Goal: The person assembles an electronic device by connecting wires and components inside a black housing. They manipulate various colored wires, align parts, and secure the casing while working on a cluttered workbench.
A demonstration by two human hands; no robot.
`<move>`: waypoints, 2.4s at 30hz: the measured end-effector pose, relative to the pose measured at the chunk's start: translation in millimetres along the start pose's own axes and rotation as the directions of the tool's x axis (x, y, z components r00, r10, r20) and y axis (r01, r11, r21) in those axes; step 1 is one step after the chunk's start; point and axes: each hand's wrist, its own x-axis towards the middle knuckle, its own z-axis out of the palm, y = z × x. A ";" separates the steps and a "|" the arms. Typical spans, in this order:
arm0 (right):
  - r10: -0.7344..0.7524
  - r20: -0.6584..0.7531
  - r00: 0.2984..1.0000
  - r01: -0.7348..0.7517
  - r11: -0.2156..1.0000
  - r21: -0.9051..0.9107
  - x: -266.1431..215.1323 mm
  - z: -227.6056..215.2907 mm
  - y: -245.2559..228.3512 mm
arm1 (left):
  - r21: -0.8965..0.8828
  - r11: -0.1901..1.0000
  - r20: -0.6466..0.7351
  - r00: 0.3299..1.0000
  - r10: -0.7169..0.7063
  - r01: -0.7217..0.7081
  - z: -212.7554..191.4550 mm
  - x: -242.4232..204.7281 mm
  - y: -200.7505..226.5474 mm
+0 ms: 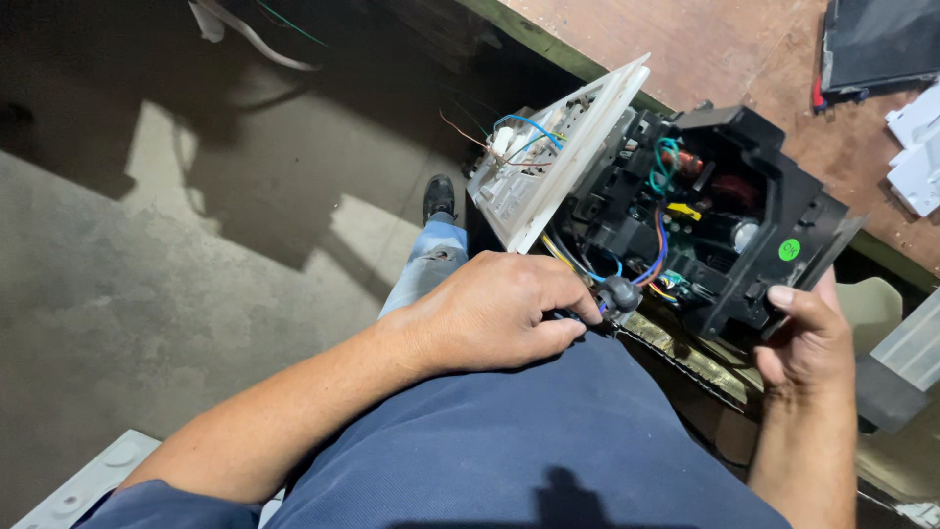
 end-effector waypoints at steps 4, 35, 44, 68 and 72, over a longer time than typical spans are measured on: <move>0.010 -0.027 1.000 -0.011 0.999 -0.034 2.7 5.9 -2.5 | 0.008 1.000 -0.012 1.000 0.016 -0.016 1.4 -0.2 -5.1; -0.170 -0.163 0.972 0.189 0.976 0.110 53.5 -8.1 16.5 | -0.113 0.978 -0.496 0.844 -0.206 0.173 -38.7 79.7 11.8; -0.095 -0.225 0.970 0.137 0.974 0.182 56.8 -12.1 -5.8 | -0.097 0.981 -0.476 0.858 -0.193 0.166 -22.4 74.2 8.1; -0.182 -0.213 0.960 0.232 0.943 0.240 73.4 19.9 -57.4 | 0.698 0.715 -0.444 0.812 0.379 0.047 15.4 65.6 28.8; -0.155 -0.232 0.960 0.207 0.953 0.219 79.2 21.9 -58.0 | 0.862 0.423 -0.395 0.894 0.211 0.281 29.9 71.5 32.9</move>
